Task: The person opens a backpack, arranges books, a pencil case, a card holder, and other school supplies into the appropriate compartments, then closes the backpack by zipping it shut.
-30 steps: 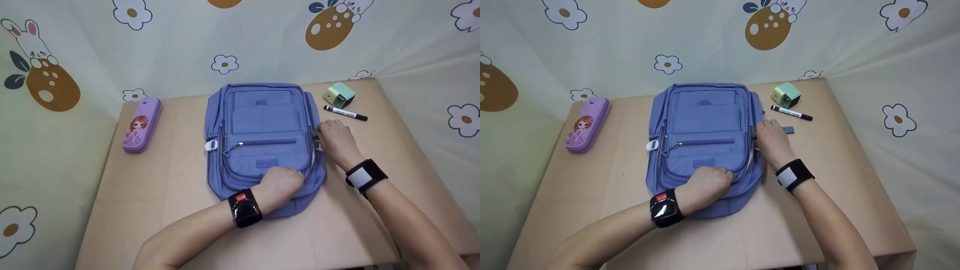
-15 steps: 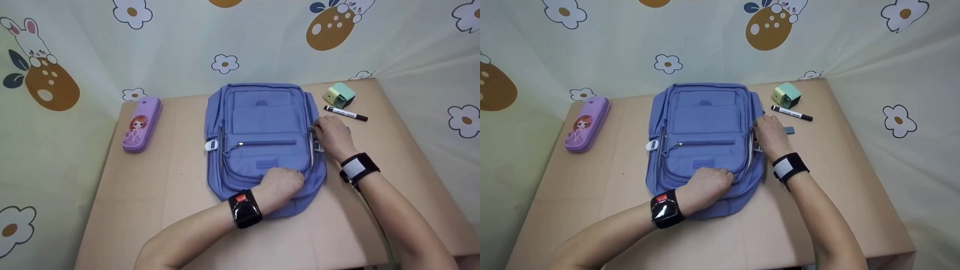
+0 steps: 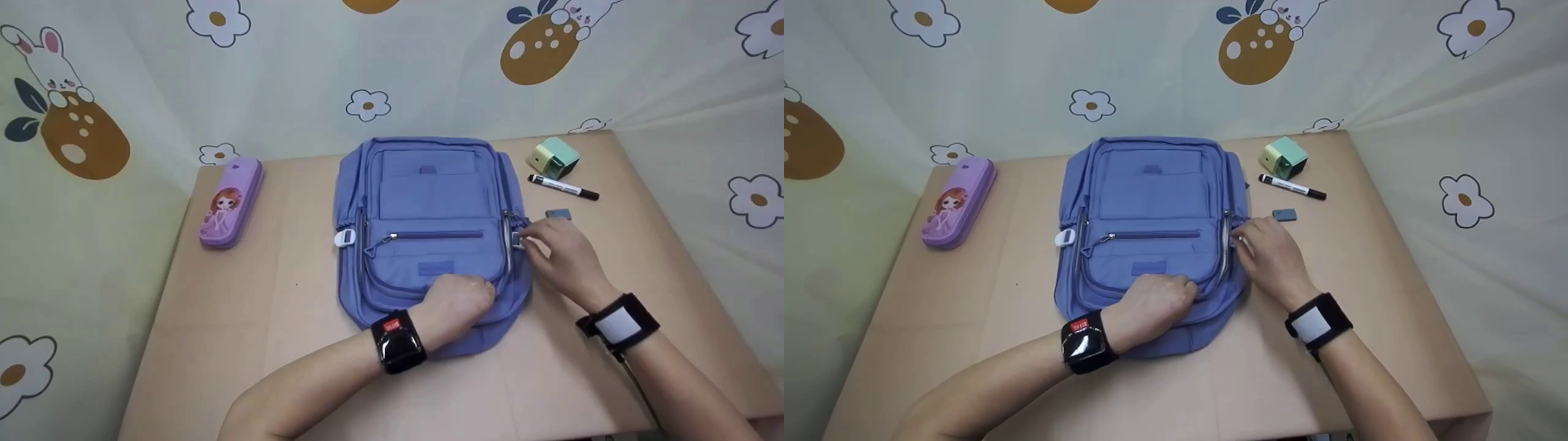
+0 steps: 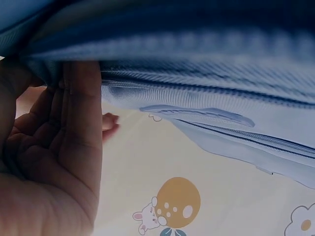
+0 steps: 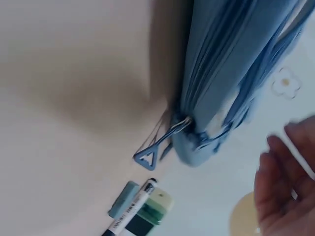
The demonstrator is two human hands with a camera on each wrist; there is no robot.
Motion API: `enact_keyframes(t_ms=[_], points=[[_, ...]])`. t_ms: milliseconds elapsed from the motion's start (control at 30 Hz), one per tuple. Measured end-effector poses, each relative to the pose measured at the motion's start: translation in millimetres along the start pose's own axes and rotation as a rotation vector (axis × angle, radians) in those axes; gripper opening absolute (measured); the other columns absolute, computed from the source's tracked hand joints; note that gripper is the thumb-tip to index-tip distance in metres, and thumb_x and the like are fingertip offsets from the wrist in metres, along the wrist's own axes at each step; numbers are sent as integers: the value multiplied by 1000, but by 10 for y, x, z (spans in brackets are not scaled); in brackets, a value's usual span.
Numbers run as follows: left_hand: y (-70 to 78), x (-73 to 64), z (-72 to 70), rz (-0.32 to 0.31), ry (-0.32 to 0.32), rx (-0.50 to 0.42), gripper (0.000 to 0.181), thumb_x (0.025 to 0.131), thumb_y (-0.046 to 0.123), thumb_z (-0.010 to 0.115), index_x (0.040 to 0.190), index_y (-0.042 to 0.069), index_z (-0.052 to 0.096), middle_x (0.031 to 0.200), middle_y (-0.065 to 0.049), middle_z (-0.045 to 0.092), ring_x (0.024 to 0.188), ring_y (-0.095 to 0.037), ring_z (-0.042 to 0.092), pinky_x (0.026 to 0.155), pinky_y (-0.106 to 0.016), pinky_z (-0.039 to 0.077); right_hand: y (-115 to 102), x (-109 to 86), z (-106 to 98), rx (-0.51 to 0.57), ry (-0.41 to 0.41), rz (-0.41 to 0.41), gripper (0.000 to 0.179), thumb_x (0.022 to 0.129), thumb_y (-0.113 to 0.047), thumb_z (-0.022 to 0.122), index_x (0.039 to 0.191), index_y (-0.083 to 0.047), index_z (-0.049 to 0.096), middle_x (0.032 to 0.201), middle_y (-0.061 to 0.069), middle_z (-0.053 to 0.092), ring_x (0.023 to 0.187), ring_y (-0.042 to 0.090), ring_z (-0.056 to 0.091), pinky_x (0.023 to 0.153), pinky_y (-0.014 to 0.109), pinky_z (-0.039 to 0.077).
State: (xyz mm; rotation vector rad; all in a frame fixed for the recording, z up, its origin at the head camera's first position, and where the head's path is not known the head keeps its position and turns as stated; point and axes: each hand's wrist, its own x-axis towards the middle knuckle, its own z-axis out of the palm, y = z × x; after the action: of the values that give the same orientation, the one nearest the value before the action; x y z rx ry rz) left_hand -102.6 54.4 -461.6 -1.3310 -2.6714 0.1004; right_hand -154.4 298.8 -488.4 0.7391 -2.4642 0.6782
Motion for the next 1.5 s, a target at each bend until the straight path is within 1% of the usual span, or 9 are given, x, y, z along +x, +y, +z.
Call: enact_keyframes(t_ms=[167, 400, 533, 733, 833, 933, 1100, 1300, 1500], points=[[-29, -25, 8, 5, 2, 7, 10, 85, 11, 73, 92, 17, 67, 81, 4, 64, 65, -12, 62, 49, -29, 53, -185, -235, 37, 43, -86, -255, 29, 84, -3, 73, 112, -6, 73, 118, 9, 69, 111, 29, 63, 103, 36, 43], [-32, -66, 39, -5, -11, -18, 15, 86, 15, 75, 99, 15, 67, 85, 3, 65, 67, -12, 62, 51, -29, 54, -282, -368, 171, 50, -74, -317, 37, 78, 4, 79, 113, -6, 72, 126, 11, 68, 116, 31, 65, 101, 38, 48], [-56, -173, 56, 7, 80, -44, 4, 94, 16, 69, 93, 14, 66, 81, 3, 63, 64, -12, 60, 48, -27, 51, -275, -404, 220, 35, -49, -331, 35, 76, 5, 81, 109, -7, 73, 125, 9, 69, 112, 28, 67, 92, 40, 53], [-194, -507, 67, 8, 258, -122, 14, 94, 19, 70, 84, 13, 62, 78, 3, 59, 64, -13, 57, 48, -27, 48, -261, -412, 260, 60, -1, -364, 19, 87, -3, 73, 105, -7, 75, 122, 8, 71, 109, 28, 69, 90, 40, 54], [-338, -699, 43, -5, 281, -176, 13, 90, 22, 75, 96, 13, 68, 89, 1, 62, 75, -16, 59, 57, -28, 51, -260, -404, 257, 58, 24, -360, 12, 94, -10, 69, 104, -8, 75, 121, 7, 73, 108, 27, 70, 90, 39, 55], [-550, -873, 38, -18, 265, -209, 36, 88, 28, 79, 119, 13, 70, 111, -4, 66, 96, -20, 63, 78, -34, 55, -259, -383, 243, 54, 41, -340, 14, 100, -15, 63, 103, -7, 74, 120, 6, 73, 108, 25, 71, 90, 38, 55], [-939, -1098, 113, -8, 240, -264, 67, 86, 34, 82, 143, 11, 57, 141, -13, 57, 130, -31, 54, 112, -49, 40, -258, -309, 206, 41, 62, -306, 18, 104, -17, 58, 106, -6, 72, 120, 4, 73, 104, 22, 72, 85, 37, 56], [-1258, -1216, 193, -4, 237, -337, 72, 87, 26, 83, 148, 5, 52, 148, -16, 53, 139, -34, 48, 116, -50, 34, -279, -196, 137, 17, 100, -237, 18, 90, -2, 67, 108, -5, 68, 117, 1, 74, 97, 22, 73, 74, 36, 57], [-1396, -1188, 176, -98, 294, -441, 43, 93, 6, 72, 135, 7, 64, 136, -8, 65, 127, -24, 60, 105, -41, 48, -340, -67, 76, 85, 129, -94, 28, 86, 9, 72, 110, -5, 67, 112, 2, 75, 99, 21, 72, 84, 26, 55]])
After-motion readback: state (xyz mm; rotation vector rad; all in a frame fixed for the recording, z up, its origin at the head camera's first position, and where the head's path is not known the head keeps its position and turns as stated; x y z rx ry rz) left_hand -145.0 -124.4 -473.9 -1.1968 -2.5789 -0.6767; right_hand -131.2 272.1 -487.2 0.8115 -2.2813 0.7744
